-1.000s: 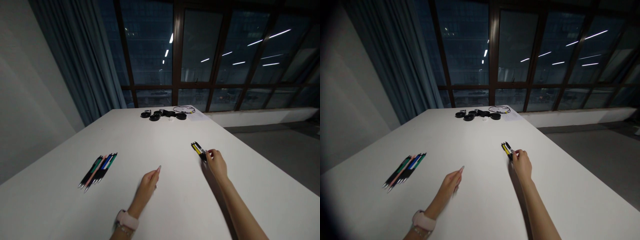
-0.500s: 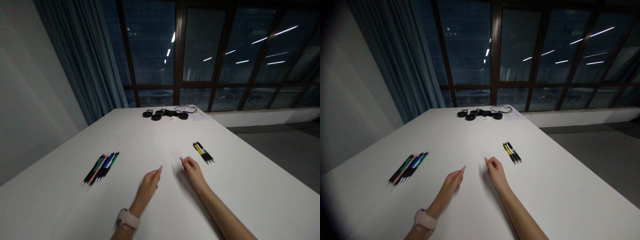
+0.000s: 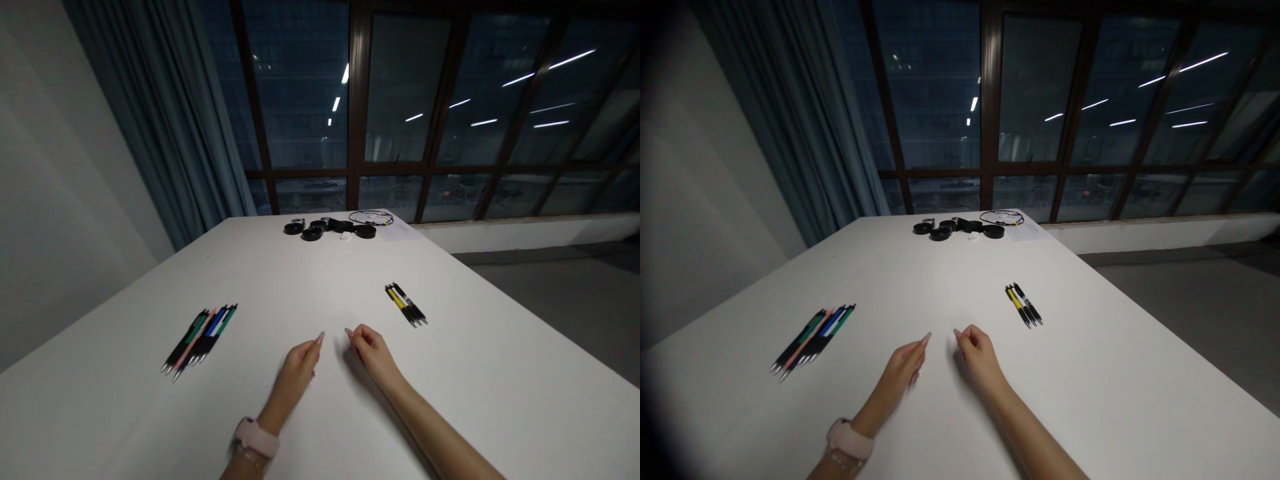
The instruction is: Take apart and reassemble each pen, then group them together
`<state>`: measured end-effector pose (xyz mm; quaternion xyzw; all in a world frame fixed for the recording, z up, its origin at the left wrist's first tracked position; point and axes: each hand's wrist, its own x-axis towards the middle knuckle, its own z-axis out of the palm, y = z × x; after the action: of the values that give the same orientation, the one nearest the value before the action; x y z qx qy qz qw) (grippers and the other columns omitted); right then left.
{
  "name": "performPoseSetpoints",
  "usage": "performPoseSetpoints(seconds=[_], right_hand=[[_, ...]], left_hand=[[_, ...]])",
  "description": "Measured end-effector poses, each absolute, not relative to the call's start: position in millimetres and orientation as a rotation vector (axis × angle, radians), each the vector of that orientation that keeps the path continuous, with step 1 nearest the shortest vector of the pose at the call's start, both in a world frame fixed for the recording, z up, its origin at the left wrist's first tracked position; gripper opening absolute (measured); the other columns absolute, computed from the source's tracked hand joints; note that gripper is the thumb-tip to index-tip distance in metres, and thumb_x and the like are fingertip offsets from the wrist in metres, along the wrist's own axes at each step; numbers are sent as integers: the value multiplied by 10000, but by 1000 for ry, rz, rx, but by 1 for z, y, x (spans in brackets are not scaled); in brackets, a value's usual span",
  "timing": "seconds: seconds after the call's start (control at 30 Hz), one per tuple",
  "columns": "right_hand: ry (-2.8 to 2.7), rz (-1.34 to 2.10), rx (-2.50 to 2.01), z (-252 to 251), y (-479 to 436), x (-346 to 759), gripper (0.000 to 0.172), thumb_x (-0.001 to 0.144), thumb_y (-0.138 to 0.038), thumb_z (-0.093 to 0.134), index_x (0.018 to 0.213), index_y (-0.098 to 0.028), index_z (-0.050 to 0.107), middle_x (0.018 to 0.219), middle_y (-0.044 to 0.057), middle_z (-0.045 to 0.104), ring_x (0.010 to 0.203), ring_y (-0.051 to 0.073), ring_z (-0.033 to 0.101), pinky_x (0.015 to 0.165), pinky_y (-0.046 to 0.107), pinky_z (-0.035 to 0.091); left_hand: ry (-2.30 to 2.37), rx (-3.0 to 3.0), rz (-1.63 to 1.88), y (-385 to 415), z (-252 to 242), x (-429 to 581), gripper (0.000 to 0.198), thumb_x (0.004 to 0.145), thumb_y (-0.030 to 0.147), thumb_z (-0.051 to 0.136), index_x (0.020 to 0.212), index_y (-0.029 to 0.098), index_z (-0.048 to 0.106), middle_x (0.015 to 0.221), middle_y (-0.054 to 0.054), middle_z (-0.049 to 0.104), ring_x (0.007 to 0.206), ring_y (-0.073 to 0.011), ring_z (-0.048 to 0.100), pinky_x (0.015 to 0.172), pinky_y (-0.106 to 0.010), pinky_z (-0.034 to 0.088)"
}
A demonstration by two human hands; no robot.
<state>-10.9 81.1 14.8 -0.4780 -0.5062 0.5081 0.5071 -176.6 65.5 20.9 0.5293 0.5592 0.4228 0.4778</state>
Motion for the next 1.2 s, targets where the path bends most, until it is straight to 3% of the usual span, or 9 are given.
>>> performPoseSetpoints(seconds=[0.6, 1.2], right_hand=[[-1248, 1220, -1176, 20, 82, -10, 464, 700, -626, 590, 550, -226, 411, 440, -81, 366, 437, 89, 289, 455, 239, 243], [-1223, 1246, -1184, 27, 81, -9, 489, 672, -656, 600, 541, -227, 407, 424, -81, 368, 428, 87, 287, 443, 235, 243]], left_hand=[[1330, 1306, 1031, 66, 12, -180, 559, 737, 741, 459, 566, 233, 300, 482, 98, 236, 427, -72, 241, 414, -217, 209], [1350, 1312, 1030, 66, 17, -179, 582, 705, 772, 462, 551, 231, 312, 472, 94, 250, 435, -75, 244, 419, -220, 221]])
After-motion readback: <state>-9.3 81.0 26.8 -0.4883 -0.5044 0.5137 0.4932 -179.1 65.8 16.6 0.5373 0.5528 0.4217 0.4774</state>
